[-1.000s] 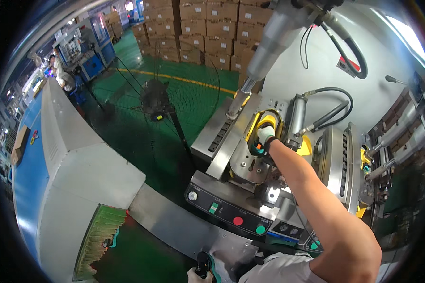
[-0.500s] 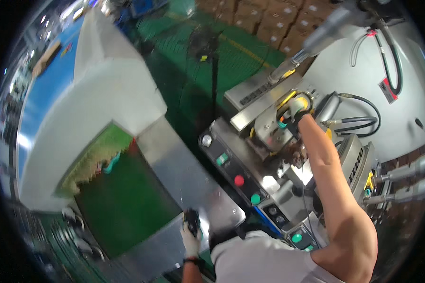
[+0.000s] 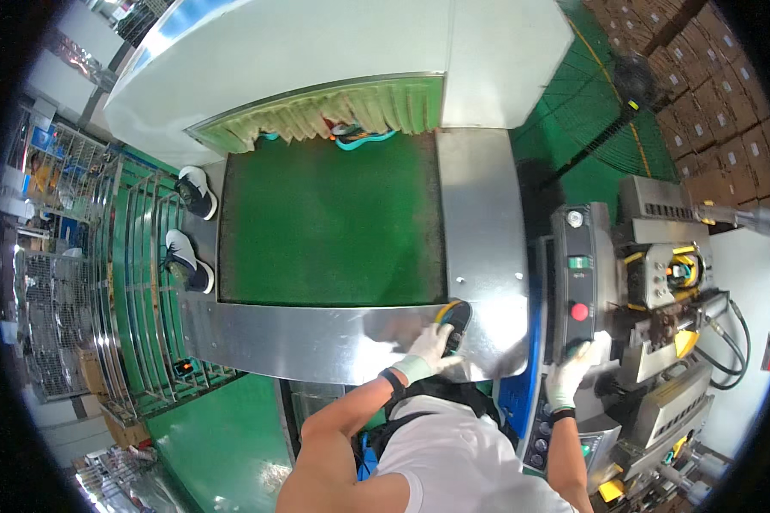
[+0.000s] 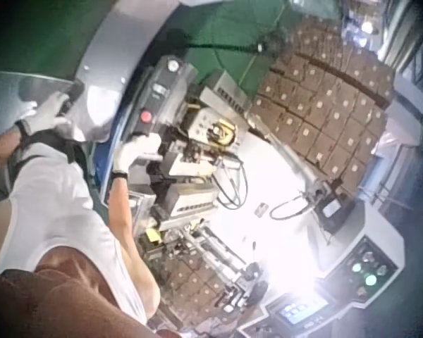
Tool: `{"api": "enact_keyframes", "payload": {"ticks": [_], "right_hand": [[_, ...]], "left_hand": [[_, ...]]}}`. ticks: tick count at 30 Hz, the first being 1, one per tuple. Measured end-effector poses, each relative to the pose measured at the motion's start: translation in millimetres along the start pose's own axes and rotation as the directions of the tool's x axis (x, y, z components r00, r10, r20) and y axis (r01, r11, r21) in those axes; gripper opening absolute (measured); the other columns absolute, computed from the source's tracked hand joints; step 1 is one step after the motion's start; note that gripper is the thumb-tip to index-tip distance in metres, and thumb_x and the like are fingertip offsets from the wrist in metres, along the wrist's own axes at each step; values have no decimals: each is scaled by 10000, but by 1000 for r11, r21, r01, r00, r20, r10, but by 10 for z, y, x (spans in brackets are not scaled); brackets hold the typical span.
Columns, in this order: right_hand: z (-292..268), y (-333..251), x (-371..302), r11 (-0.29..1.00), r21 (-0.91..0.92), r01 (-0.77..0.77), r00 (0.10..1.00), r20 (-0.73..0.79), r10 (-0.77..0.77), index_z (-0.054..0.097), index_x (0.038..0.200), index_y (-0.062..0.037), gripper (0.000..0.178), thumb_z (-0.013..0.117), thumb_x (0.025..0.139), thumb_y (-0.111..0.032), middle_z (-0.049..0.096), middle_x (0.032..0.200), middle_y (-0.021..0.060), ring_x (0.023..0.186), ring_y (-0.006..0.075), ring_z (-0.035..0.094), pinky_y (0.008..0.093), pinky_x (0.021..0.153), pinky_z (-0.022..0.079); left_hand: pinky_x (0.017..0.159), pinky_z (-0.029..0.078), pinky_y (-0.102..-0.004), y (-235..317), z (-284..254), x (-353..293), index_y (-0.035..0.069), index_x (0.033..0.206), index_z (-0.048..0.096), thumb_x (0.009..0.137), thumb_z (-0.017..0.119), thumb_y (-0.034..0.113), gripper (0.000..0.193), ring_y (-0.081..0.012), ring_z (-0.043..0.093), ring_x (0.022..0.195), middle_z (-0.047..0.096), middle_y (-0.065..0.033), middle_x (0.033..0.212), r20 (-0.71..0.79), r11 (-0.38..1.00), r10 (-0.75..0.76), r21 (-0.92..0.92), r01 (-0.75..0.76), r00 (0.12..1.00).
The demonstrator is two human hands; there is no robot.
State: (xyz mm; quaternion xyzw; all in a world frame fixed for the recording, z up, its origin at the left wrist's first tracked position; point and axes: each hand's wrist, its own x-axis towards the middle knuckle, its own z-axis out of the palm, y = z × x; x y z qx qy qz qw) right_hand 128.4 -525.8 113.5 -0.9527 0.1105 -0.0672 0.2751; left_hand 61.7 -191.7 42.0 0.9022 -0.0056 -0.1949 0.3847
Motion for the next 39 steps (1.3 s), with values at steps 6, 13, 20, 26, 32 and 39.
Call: {"api": "enact_keyframes", "payload": {"ticks": [6, 13, 20, 26, 32, 39], "right_hand": [[-38, 209, 105, 851, -496, 172, 984, 116, -132, 151, 1548, 73, 997, 751, 778, -134, 192, 1574, 355, 1475, 489, 197, 535, 1222, 163], [87, -326, -876, 929, -370, 10, 976, 204, 70, 206, 1571, -43, 817, 635, 876, -51, 182, 1599, 314, 1487, 456, 215, 465, 1210, 237], [-277, 329, -1861, 632, -686, -360, 790, 136, 598, 300, 1506, 68, 784, 670, 863, -184, 237, 1580, 331, 1480, 439, 245, 401, 1214, 242], [-363, 823, -2608, 509, -672, -538, 635, 75, 769, 440, 1403, 66, 665, 714, 855, -191, 473, 1417, 254, 1336, 348, 438, 374, 1139, 322], [-1310, 1137, -3312, 662, -743, -105, 830, 302, 470, 619, 1188, 46, 400, 608, 953, -278, 702, 898, 158, 855, 323, 660, 433, 780, 532], [-238, 570, -2704, 688, -406, -601, 618, 308, 723, 585, 1156, 55, 365, 687, 855, -125, 669, 1056, 150, 978, 235, 623, 357, 856, 493]], "left_hand": [[1076, 416, -467, -1488, -1058, 406, 38, 1392, 467, 953, 597, 385, 575, -400, 503, 1276, 522, -246, 1331, -55, 984, 52, -165, -60, 997], [999, 449, -484, -3901, -3178, 1159, 7, 1301, 508, 932, 576, 143, 399, -440, 522, 1170, 536, -258, 1266, -767, 950, -191, 12, 312, 612], [1003, 452, -555, -4503, -5182, 2096, 10, 1372, 485, 921, 608, 229, 517, -467, 454, 1267, 468, -266, 1400, -836, 786, -133, 238, 570, 532], [1065, 440, -431, -6247, -6309, 2364, 114, 1415, 526, 953, 587, 321, 510, -301, 541, 1286, 542, -112, 1452, -746, 823, -373, 7, 568, 551], [1040, 433, -492, -6027, -5775, 2401, 125, 1258, 675, 972, 500, 287, 373, -305, 605, 1219, 656, -128, 1296, -356, 295, -606, 730, 616, 712], [904, 440, -522, -4903, -5018, 1598, 0, 1138, 602, 988, 505, 131, 222, -456, 563, 1004, 624, -228, 1119, -783, 764, 374, 564, 314, 496]]}}
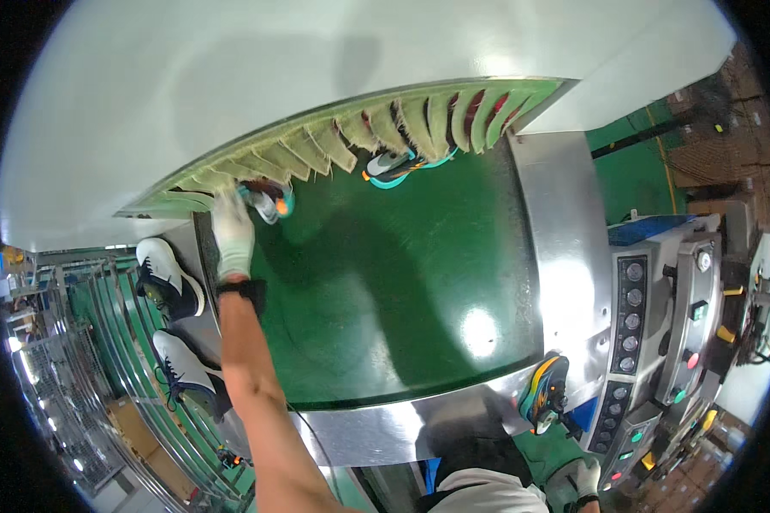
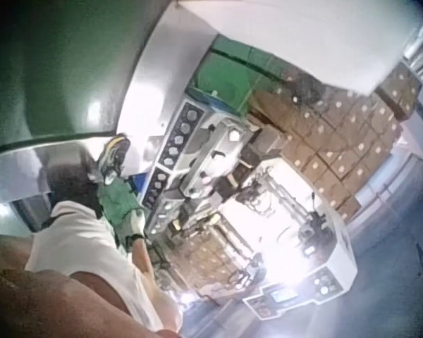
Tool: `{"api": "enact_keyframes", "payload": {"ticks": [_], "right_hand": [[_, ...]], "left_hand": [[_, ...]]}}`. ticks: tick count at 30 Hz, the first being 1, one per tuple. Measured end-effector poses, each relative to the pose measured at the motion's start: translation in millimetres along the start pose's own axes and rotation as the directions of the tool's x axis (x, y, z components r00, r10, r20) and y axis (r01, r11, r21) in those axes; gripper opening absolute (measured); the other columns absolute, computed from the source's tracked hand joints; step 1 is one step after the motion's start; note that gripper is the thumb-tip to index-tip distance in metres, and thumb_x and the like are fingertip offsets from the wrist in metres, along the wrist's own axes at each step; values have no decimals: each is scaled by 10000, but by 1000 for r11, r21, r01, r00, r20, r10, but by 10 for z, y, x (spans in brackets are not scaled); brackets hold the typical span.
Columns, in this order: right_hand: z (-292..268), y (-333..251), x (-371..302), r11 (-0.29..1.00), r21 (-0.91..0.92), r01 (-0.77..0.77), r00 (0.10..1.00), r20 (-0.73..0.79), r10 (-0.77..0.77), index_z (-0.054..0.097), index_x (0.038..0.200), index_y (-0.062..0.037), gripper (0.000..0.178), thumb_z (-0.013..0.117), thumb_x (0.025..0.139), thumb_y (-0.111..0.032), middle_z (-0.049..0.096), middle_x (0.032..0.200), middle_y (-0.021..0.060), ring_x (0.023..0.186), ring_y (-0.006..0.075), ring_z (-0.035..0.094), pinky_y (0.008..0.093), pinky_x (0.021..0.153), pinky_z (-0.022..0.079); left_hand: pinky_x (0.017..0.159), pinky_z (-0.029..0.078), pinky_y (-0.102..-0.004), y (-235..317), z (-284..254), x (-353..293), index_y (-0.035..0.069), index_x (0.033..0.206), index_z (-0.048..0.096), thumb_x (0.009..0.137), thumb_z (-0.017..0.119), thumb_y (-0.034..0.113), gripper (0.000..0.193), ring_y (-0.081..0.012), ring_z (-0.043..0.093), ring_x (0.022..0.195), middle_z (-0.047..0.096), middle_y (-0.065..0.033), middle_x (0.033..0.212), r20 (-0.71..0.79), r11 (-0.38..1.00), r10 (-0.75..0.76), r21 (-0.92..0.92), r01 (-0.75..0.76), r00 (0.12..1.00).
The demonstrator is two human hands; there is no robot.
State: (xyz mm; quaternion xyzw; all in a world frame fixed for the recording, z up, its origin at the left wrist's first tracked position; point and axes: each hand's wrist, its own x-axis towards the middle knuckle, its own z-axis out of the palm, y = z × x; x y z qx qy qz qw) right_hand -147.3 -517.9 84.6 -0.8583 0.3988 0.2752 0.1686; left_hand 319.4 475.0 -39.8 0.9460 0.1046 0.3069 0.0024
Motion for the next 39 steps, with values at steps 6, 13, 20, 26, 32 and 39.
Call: {"api": "enact_keyframes", "payload": {"ticks": [6, 13, 20, 26, 32, 39], "right_hand": [[-53, -693, 124, 976, 174, 131, 991, -20, -129, 522, 1335, 84, 542, 689, 882, -160, 661, 1170, 219, 1068, 261, 636, 344, 959, 471], [-410, -2800, -749, 707, 495, 505, 817, -9, -577, 406, 1429, 99, 735, 755, 854, -200, 532, 1386, 270, 1320, 341, 517, 395, 1100, 402], [-801, -3014, -1108, 568, 385, 727, 673, -236, -701, 456, 1355, 59, 742, 788, 749, -214, 585, 1241, 282, 1180, 397, 585, 417, 1007, 477], [-1458, -1450, -906, 215, 913, 348, 888, -247, -389, 548, 1242, 3, 525, 750, 842, -272, 681, 983, 87, 717, 137, 651, 272, 607, 527], [-1588, 115, -1222, -726, 633, 270, 866, -489, -104, 517, 1378, 26, 520, 664, 950, -230, 610, 1338, 134, 1192, 229, 620, 394, 1041, 494], [-1255, 1400, -1125, -871, 266, 413, 870, -397, 291, 523, 1380, -21, 596, 700, 934, -376, 654, 1284, 129, 1133, 245, 664, 420, 995, 545]], "left_hand": [[943, 474, -484, 1670, -1137, -743, 35, 1127, 625, 919, 619, 131, 230, -398, 586, 1074, 639, -180, 1126, 409, 883, 45, -442, 155, 911], [825, 547, -435, 3535, -2336, -1342, 101, 1049, 686, 841, 714, 223, 242, -323, 644, 969, 672, -110, 1027, 536, 761, 350, -641, 101, 768], [825, 558, -405, 5928, -3617, -1068, 89, 1042, 679, 811, 740, 191, 260, -299, 650, 969, 661, -107, 1057, 108, 240, 875, -943, -230, 471], [975, 505, -428, 7666, -4576, -1079, 21, 1272, 594, 814, 763, 112, 498, -384, 597, 1162, 601, -210, 1286, -244, -173, 940, -943, -284, 238], [1033, 465, -423, 8907, -5210, -1567, -39, 1277, 579, 829, 685, -26, 460, -382, 581, 1209, 598, -228, 1294, -402, -358, 858, -914, -189, 318], [1023, 484, -376, 10869, -5295, -2709, -31, 1405, 462, 1008, 553, 107, 430, -286, 593, 1227, 579, -210, 1337, -246, -249, 968, -951, 182, 38]]}}
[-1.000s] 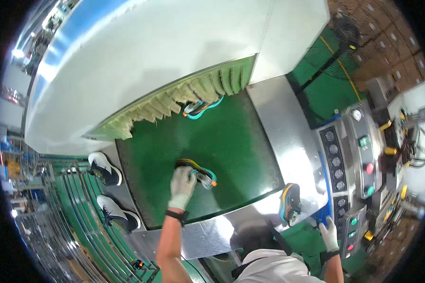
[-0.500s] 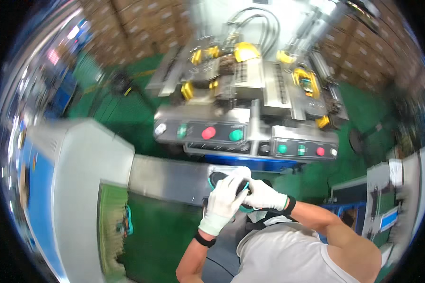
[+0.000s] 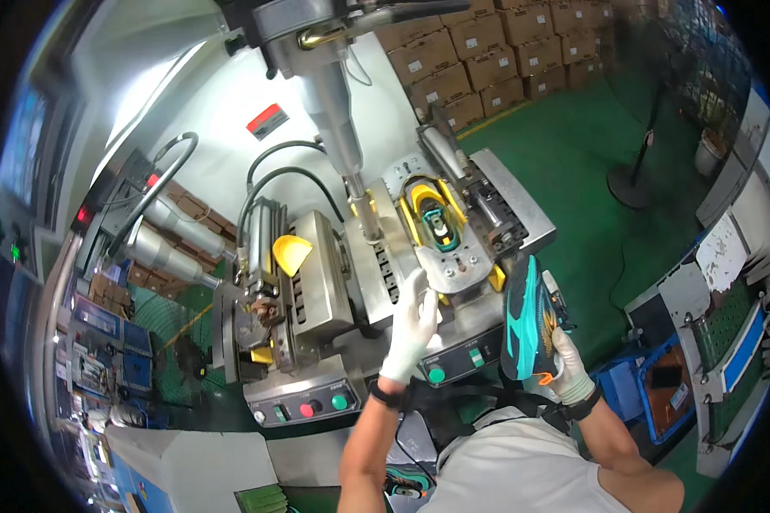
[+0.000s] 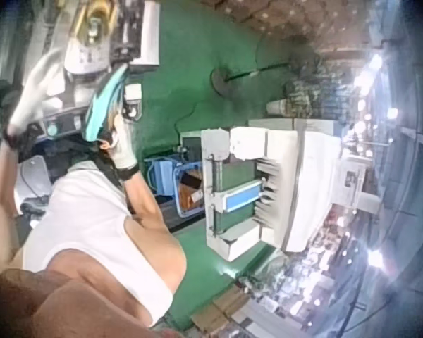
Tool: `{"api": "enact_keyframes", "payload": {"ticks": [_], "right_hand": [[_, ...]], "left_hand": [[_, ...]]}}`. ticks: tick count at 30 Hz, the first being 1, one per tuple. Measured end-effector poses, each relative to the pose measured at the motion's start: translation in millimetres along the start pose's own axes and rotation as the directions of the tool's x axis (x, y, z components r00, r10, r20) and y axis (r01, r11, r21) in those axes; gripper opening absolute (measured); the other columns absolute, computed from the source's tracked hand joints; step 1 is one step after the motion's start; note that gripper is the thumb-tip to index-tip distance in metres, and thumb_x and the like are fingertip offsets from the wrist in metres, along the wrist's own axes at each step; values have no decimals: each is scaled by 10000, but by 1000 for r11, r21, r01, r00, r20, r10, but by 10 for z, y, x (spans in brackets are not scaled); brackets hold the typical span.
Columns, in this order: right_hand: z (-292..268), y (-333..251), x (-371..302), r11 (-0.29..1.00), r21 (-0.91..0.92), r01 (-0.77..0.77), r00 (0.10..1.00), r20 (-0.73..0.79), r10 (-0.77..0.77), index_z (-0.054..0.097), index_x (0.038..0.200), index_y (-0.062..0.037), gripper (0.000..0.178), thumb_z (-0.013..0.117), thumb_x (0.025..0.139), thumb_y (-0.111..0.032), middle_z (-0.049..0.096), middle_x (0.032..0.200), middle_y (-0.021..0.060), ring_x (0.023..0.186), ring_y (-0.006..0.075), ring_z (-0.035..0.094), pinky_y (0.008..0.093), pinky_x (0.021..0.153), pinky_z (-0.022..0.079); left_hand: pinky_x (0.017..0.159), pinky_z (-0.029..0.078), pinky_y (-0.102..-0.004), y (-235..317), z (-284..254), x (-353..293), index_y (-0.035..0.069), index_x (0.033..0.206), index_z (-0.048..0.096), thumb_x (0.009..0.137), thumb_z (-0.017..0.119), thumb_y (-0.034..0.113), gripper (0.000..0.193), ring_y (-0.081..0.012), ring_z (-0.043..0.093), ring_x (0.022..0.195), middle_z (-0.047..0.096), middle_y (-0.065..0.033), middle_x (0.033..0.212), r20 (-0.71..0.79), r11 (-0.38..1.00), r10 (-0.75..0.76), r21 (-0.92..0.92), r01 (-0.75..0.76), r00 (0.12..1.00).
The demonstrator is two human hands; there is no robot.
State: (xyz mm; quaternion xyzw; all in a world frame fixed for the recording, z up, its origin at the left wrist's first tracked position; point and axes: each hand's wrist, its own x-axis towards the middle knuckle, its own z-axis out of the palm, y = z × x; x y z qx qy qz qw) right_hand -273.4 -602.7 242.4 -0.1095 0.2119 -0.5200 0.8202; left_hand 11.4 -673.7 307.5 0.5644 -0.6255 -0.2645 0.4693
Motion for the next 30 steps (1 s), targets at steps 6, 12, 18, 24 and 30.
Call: {"api": "enact_keyframes", "payload": {"ticks": [6, 12, 18, 24, 30], "right_hand": [[36, -479, -211, 979, -137, 149, 978, -123, -167, 479, 1390, 18, 624, 723, 913, -301, 635, 1274, 125, 1113, 252, 665, 401, 963, 556], [-67, -514, -381, 954, -218, 205, 895, -352, -273, 513, 1362, -8, 668, 802, 780, -162, 655, 1178, 68, 998, 198, 674, 356, 876, 579], [-167, -355, -141, 938, -306, 163, 864, -414, -285, 563, 1292, -16, 559, 757, 772, -80, 659, 1073, 25, 858, 120, 641, 266, 729, 541], [355, -477, 392, 808, -588, 25, 915, -313, -256, 644, 1130, -16, 319, 705, 832, -109, 634, 862, -36, 626, 26, 523, 202, 543, 439], [1164, -588, 1500, 639, -769, -17, 988, -113, -109, 674, 1017, -20, 178, 696, 905, -156, 624, 754, -18, 468, 44, 476, 212, 426, 371]], "left_hand": [[759, 548, -385, -1289, 491, 1749, -80, 1191, 519, 942, 568, 224, 396, -323, 686, 871, 669, -226, 1030, -119, 958, -199, 187, 219, 973], [929, 533, -469, -2063, 1079, 2413, -109, 1325, 299, 797, 729, 277, 782, -476, 630, 1046, 581, -364, 1152, -125, 720, -397, 572, 393, 909], [888, 539, -443, -2273, 940, 2612, -116, 1224, 421, 762, 765, 311, 717, -435, 658, 1004, 653, -298, 1045, -94, 792, -335, 511, 334, 938], [740, 555, -319, -1363, 384, 2380, -116, 1136, 560, 834, 757, 222, 494, -213, 686, 869, 702, -170, 1008, 70, 844, -537, 24, 536, 841], [864, 520, -313, -508, -398, 727, -26, 1263, 527, 844, 747, 171, 513, -164, 625, 983, 648, -94, 1070, -74, 920, -390, -80, 385, 918]]}}
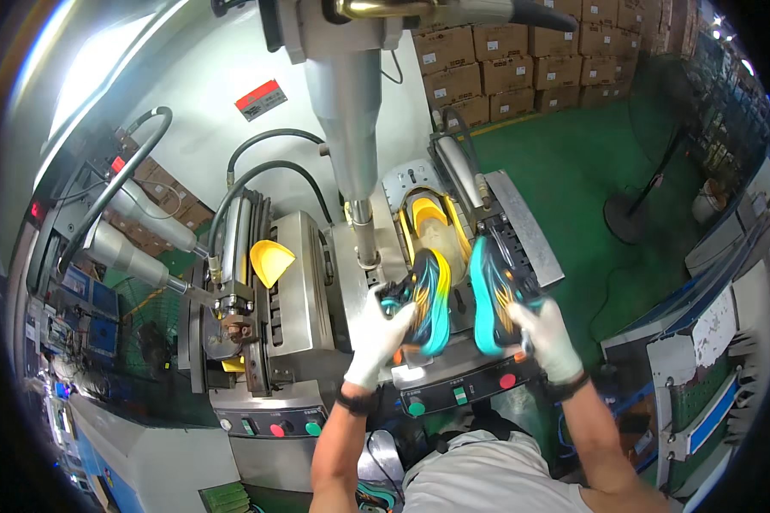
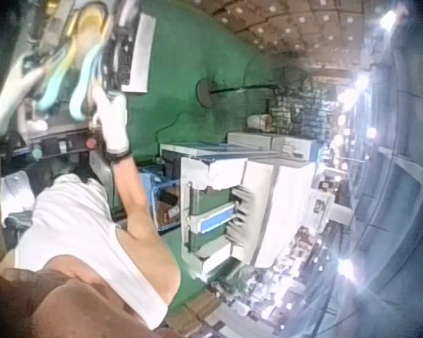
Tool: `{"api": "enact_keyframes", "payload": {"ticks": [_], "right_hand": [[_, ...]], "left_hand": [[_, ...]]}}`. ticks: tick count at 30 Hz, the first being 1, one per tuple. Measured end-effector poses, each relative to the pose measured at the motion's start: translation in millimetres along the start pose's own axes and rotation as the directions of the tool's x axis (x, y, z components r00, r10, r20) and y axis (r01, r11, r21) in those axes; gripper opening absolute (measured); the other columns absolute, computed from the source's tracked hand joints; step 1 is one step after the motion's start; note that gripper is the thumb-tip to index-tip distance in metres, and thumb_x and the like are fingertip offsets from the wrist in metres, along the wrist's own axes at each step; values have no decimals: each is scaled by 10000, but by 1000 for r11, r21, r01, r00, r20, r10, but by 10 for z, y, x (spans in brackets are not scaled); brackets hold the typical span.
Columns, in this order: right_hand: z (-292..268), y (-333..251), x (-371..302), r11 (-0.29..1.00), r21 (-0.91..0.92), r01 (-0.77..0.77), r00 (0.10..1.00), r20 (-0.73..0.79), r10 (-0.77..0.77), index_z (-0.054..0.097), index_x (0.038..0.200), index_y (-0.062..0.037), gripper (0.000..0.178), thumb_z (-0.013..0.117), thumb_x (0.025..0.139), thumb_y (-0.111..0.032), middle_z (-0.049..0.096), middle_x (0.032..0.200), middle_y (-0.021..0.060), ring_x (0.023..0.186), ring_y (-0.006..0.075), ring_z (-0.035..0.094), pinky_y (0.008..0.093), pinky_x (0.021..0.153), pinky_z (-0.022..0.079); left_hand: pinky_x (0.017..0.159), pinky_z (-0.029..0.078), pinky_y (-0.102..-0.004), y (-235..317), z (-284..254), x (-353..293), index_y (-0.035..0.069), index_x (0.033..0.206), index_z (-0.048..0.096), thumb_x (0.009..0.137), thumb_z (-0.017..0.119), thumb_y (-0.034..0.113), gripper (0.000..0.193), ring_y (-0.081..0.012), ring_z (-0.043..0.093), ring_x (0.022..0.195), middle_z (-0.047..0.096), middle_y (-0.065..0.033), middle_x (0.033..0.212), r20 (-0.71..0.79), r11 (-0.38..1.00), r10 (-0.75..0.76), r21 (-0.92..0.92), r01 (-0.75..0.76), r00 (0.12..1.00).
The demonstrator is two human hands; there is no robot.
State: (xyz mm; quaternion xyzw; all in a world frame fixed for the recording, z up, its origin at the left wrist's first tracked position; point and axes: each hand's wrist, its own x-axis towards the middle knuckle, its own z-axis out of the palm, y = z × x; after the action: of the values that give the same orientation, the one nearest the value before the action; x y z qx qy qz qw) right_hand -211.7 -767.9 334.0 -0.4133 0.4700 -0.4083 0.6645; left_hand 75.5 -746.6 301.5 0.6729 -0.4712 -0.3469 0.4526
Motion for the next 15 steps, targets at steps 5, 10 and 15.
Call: {"api": "enact_keyframes", "payload": {"ticks": [5, 10, 15], "right_hand": [[409, 242, 2109, 969, -236, -73, 958, 255, 135, 698, 873, -40, 126, 709, 892, -164, 602, 628, 3, 483, 104, 514, 284, 462, 427], [885, 1037, 3272, 251, -956, 154, 970, 98, -223, 735, 912, -15, 274, 628, 789, -235, 727, 986, 217, 928, 371, 707, 436, 787, 559], [996, 1199, 3399, 339, -940, 46, 979, -25, -202, 588, 1157, 72, 459, 668, 787, -186, 708, 979, 255, 953, 403, 699, 433, 801, 562]], "left_hand": [[992, 466, -325, -27, -706, -1569, -33, 1290, 493, 781, 743, 89, 580, -184, 590, 1083, 613, -117, 1184, 17, 991, -82, -105, 83, 996], [941, 507, -402, -765, -1051, -2964, -24, 1311, 503, 822, 764, 196, 596, -282, 647, 1054, 652, -182, 1123, -104, 905, -416, 48, 423, 903], [781, 544, -475, -1199, -888, -3882, 43, 1243, 575, 839, 776, 271, 506, -320, 697, 815, 705, -165, 970, -385, 679, -719, -207, 705, 579]]}}
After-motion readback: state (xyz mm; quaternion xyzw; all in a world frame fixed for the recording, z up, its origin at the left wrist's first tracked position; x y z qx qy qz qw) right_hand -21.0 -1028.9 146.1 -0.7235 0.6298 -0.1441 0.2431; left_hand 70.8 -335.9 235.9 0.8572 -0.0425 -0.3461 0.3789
